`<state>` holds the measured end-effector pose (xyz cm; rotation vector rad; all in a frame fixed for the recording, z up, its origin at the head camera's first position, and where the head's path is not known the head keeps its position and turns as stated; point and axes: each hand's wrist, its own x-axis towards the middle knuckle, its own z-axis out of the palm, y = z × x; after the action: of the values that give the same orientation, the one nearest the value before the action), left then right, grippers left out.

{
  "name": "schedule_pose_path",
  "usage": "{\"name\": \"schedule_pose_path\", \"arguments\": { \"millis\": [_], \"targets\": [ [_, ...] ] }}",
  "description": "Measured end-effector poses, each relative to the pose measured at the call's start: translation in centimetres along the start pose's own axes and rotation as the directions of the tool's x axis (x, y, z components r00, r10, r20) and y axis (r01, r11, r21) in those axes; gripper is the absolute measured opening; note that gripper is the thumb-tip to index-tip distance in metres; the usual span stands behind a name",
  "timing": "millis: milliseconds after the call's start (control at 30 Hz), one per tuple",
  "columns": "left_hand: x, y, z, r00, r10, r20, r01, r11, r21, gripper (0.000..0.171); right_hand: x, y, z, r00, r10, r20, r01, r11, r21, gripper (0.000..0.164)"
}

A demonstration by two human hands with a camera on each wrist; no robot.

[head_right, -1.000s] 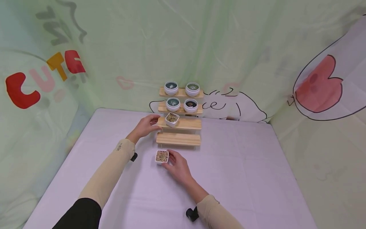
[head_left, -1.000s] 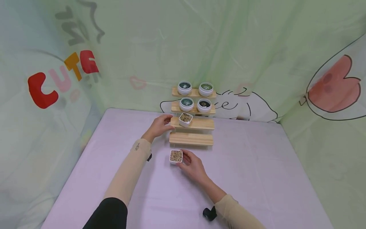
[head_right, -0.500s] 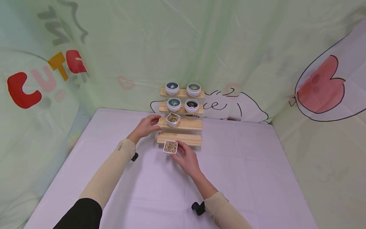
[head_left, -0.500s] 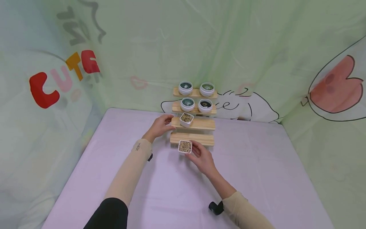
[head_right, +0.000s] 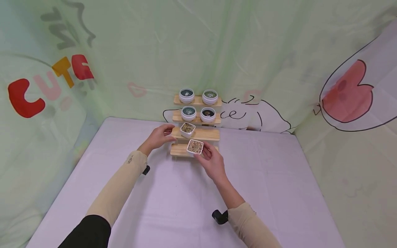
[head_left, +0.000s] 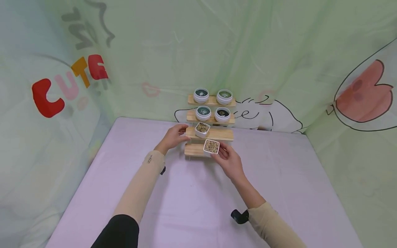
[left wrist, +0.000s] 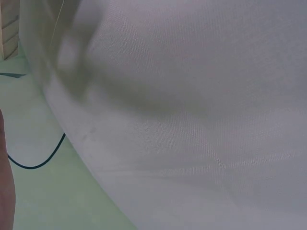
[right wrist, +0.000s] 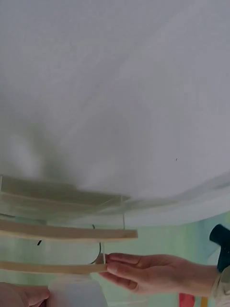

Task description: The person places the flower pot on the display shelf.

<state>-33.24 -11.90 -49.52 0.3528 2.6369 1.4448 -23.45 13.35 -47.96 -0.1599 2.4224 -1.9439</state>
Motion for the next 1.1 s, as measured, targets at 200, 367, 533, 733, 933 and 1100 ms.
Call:
{"name": "schedule_pose_path", "arguments": {
  "millis": [200, 367, 533, 733, 933, 1100],
  "targets": [
    [0.0, 0.0, -0.1, 1.0, -0.005, 0.001, 0.005, 1.0, -0.004, 0.066, 1.2, -0.6, -1.1, 0.999, 0.014, -0.042, -0.012, 0.999, 0.043, 0.061],
    [0.0, 0.0, 0.0, 1.0, -0.003, 0.004, 0.003, 1.0, -0.006, 0.066, 2.2, -1.0, -1.8, 0.997, 0.018, -0.071, -0.012, 0.997, 0.079, 0.061],
    [-0.1, 0.0, 0.0, 1.0, 0.0, 0.004, 0.0, 1.0, -0.007, 0.065, 3.2, -1.0, -2.3, 0.996, 0.02, -0.091, -0.011, 0.995, 0.102, 0.06],
    [0.0, 0.0, 0.0, 1.0, 0.001, 0.004, -0.001, 1.0, 0.007, 0.065, 4.3, -0.7, -2.5, 0.993, 0.037, -0.116, -0.025, 0.995, 0.1, 0.058],
    [0.1, -0.1, 0.0, 1.0, 0.002, 0.004, -0.002, 1.0, 0.01, 0.065, 5.0, -0.5, -2.8, 0.991, 0.048, -0.126, -0.039, 0.996, 0.076, 0.059],
    [0.1, -0.2, 0.0, 1.0, 0.004, 0.0, -0.004, 1.0, 0.007, 0.065, 5.4, -0.3, -2.9, 0.991, 0.055, -0.123, -0.048, 0.997, 0.059, 0.06]
  ]
}}
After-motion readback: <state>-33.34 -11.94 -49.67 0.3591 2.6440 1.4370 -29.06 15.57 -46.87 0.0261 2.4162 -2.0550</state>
